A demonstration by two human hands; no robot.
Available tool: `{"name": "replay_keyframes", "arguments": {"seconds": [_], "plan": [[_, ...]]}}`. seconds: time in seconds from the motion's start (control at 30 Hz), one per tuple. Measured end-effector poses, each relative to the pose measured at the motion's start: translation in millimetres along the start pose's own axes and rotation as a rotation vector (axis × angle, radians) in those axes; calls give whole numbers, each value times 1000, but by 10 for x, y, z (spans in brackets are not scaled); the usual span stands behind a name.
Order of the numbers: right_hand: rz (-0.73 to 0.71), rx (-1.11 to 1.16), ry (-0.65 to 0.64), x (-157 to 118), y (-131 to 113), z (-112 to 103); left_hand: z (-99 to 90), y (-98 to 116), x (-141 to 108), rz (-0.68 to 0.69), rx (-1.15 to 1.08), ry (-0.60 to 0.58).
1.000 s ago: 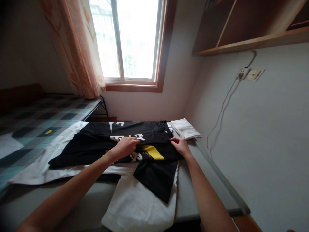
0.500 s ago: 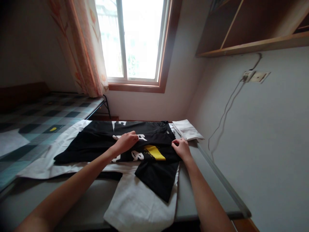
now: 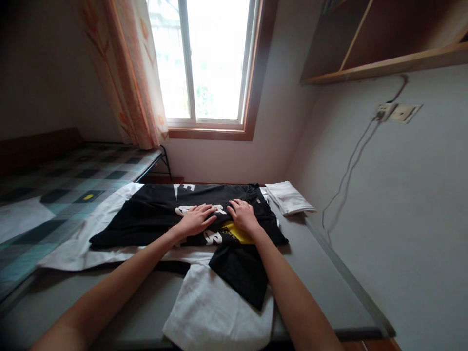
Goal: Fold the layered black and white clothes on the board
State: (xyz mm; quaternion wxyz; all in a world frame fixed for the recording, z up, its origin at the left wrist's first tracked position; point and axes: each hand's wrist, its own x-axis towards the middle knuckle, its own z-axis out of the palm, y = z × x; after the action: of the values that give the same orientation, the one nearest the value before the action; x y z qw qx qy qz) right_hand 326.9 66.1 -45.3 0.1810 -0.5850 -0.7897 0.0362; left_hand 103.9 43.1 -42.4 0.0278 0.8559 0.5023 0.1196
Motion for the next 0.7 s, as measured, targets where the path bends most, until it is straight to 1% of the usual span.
{"name": "replay_keyframes", "arguments": {"seconds": [0.1,0.23,0.3,0.4,0.47,0.6,0.63,0.7], "plan": [[75,4,-32,15,89,48,-195,-199,40,-118,18,-33],[176,-48,-14,-1,246,7,-462,-605,39,-251,-3,-147],[238,-92,-8,-4,320,-23,-539,-812,16,-317,-56,-203],[317,-145,-16,-4,435,-60,-564,-1046,-12,-365,-109,-249],[350,-163,-24,-9,509,-80,-540,-1125,-19,-353,-119,-217],[400,-163,-43,-32,610,-104,-465,-1143,-14,-356,-48,-54],[408,-160,-47,-39,622,-104,-446,-1144,-16,-356,-28,-33],[413,-159,-46,-53,632,-100,-411,-1164,-31,-352,-16,-35]]}}
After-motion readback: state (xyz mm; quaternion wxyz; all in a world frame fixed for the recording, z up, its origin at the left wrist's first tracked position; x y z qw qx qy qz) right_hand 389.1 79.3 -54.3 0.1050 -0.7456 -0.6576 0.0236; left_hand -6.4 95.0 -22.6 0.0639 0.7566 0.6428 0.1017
